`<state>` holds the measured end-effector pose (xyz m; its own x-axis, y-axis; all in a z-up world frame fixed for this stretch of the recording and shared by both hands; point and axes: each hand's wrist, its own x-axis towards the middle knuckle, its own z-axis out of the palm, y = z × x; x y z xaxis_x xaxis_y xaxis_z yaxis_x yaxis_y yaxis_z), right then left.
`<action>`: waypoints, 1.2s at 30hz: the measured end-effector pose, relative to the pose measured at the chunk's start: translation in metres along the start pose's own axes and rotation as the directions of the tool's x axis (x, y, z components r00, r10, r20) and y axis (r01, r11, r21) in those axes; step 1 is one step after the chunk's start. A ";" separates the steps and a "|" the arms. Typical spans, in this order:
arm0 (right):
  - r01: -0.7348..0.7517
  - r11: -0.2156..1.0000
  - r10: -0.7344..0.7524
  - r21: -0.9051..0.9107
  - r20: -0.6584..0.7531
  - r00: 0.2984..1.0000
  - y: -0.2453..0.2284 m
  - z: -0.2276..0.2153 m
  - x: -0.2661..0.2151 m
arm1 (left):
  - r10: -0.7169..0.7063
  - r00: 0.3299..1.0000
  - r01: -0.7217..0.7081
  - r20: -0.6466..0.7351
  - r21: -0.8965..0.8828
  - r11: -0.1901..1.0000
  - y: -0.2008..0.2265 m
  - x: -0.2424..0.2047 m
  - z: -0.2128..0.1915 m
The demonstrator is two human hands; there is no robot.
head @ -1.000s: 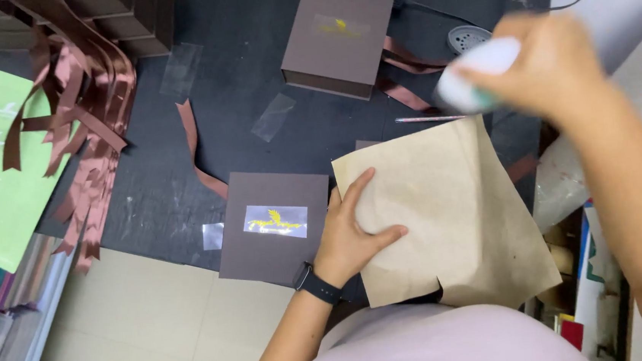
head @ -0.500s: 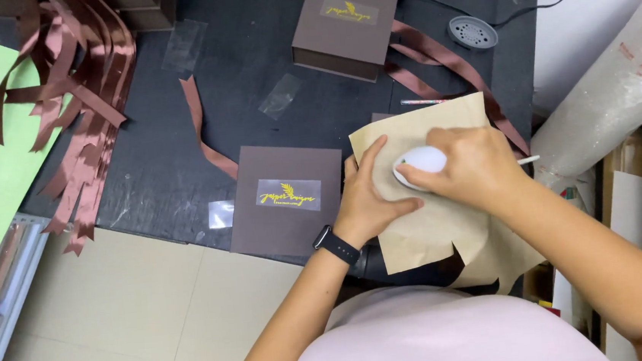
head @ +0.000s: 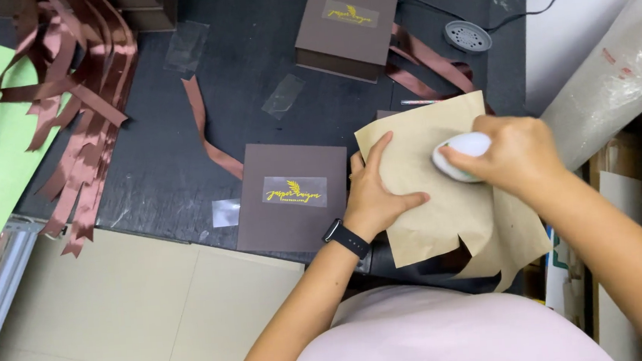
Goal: The person places a gold logo sticker on a brown box, smooths it with a pen, and then uses a handheld heat tool to press the sticker onto the box. The person repeats this process on multiple boxes, handling each one individually.
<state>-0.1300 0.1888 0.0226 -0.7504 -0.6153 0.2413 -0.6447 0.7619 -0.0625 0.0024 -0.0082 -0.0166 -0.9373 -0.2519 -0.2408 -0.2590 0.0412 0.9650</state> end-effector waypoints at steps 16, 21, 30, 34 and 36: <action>-0.030 0.999 0.028 -0.032 -0.062 0.998 -0.029 0.020 0.017 | 0.029 1.000 -0.029 0.010 0.017 0.999 -0.008 0.003 0.000; -0.036 0.999 0.036 0.006 0.001 0.999 -0.021 0.005 -0.008 | 0.014 1.000 -0.014 0.014 0.027 1.000 -0.004 0.001 0.000; 0.003 1.000 -0.003 0.009 -0.054 0.999 -0.033 0.015 0.010 | 0.008 1.000 -0.008 0.006 0.040 0.999 -0.003 0.003 -0.002; -0.073 0.997 0.073 0.012 0.015 0.997 -0.009 0.001 -0.013 | -0.008 1.000 0.008 0.013 0.022 1.000 0.001 0.002 -0.002; -0.057 0.998 0.057 -0.013 -0.015 0.998 0.005 0.005 0.004 | -0.007 1.000 0.007 -0.005 0.034 0.999 -0.001 0.006 -0.003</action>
<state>-0.1371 0.1886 0.0182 -0.7834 -0.5680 0.2522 -0.5991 0.7982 -0.0634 -0.0025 -0.0130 -0.0189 -0.9344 -0.2571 -0.2467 -0.2732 0.0724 0.9592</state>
